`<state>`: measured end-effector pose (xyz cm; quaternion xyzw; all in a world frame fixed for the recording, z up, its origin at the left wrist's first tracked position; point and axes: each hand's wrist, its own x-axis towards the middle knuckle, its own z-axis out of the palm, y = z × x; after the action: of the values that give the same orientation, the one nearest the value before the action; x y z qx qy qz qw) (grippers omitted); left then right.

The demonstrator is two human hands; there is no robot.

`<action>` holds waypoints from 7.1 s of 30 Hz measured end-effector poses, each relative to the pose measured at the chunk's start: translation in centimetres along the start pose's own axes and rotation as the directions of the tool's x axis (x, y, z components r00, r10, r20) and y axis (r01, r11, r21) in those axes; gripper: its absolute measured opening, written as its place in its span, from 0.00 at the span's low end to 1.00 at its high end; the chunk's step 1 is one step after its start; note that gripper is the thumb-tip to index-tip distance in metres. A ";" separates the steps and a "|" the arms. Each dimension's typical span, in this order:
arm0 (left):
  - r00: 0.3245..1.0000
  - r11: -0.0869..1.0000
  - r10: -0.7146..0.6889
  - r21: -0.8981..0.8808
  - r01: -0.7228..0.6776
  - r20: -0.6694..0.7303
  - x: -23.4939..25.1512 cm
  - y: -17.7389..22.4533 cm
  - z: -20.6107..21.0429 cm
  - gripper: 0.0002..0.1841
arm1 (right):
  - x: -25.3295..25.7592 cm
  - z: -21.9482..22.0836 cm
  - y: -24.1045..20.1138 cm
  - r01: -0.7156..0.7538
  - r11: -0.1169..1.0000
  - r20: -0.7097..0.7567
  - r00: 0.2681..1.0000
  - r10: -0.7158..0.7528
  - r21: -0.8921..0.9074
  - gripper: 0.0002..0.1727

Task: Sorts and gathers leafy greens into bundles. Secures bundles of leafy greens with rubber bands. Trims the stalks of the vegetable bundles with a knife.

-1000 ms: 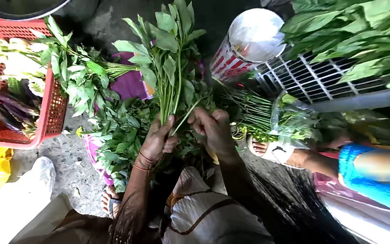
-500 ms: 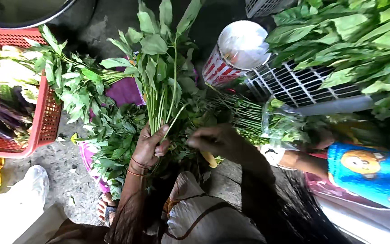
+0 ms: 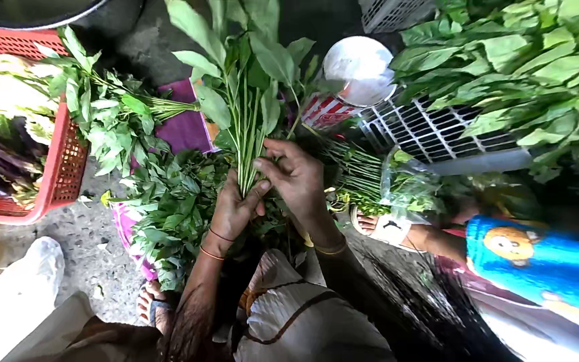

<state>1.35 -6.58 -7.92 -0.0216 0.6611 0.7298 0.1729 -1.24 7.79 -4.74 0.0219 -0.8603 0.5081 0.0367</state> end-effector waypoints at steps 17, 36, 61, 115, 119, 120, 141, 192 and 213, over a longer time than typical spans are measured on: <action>0.992 0.992 -0.126 -0.004 0.126 0.026 0.1 0.2 -0.1 0.17 | 2.6 -8.6 2.3 0.149 0.883 -0.023 0.984 -0.178 -0.445 0.11; 0.987 0.996 -0.090 -0.005 0.090 -0.134 0.0 0.5 -0.8 0.17 | -5.0 -2.9 3.6 0.131 0.977 -0.153 0.983 -0.106 0.167 0.12; 0.975 0.977 -0.126 -0.192 0.090 -0.186 0.2 1.0 -1.6 0.11 | -3.6 0.0 0.6 0.274 0.962 -0.049 0.961 -0.274 -0.001 0.12; 0.948 0.913 -0.153 -0.408 0.027 -0.279 1.2 -1.2 -0.6 0.16 | -2.5 -4.0 3.9 -0.196 0.936 -0.070 0.972 0.225 0.292 0.16; 0.917 0.886 -0.053 -0.443 -0.140 -0.395 1.5 -0.6 -1.8 0.17 | -3.3 -7.6 8.1 -0.323 0.853 -0.144 0.946 0.289 -0.410 0.19; 0.910 0.902 -0.026 -0.403 -0.157 -0.413 1.6 -0.6 -1.7 0.19 | -3.3 -7.6 8.8 -0.380 0.778 -0.137 0.922 0.362 -0.500 0.22; 0.705 0.984 0.150 0.177 -0.035 -0.693 1.3 -4.2 -3.7 0.18 | 3.8 3.0 14.4 -0.317 0.715 0.017 0.909 0.417 -0.623 0.20; 0.929 0.776 -0.316 -0.511 0.370 0.193 -0.6 2.7 3.1 0.06 | 2.1 -3.6 6.5 -0.039 0.663 -0.127 0.988 -0.085 -0.747 0.22; 0.956 0.692 -0.246 -0.663 0.287 0.157 0.2 1.3 2.0 0.20 | -1.9 -1.4 4.2 -0.353 0.924 0.023 0.935 0.354 0.146 0.14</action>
<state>1.19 -4.72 -6.44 -0.1586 0.3336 0.8876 0.2752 0.35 11.08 -7.92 -0.1317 -0.8100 0.5687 -0.0555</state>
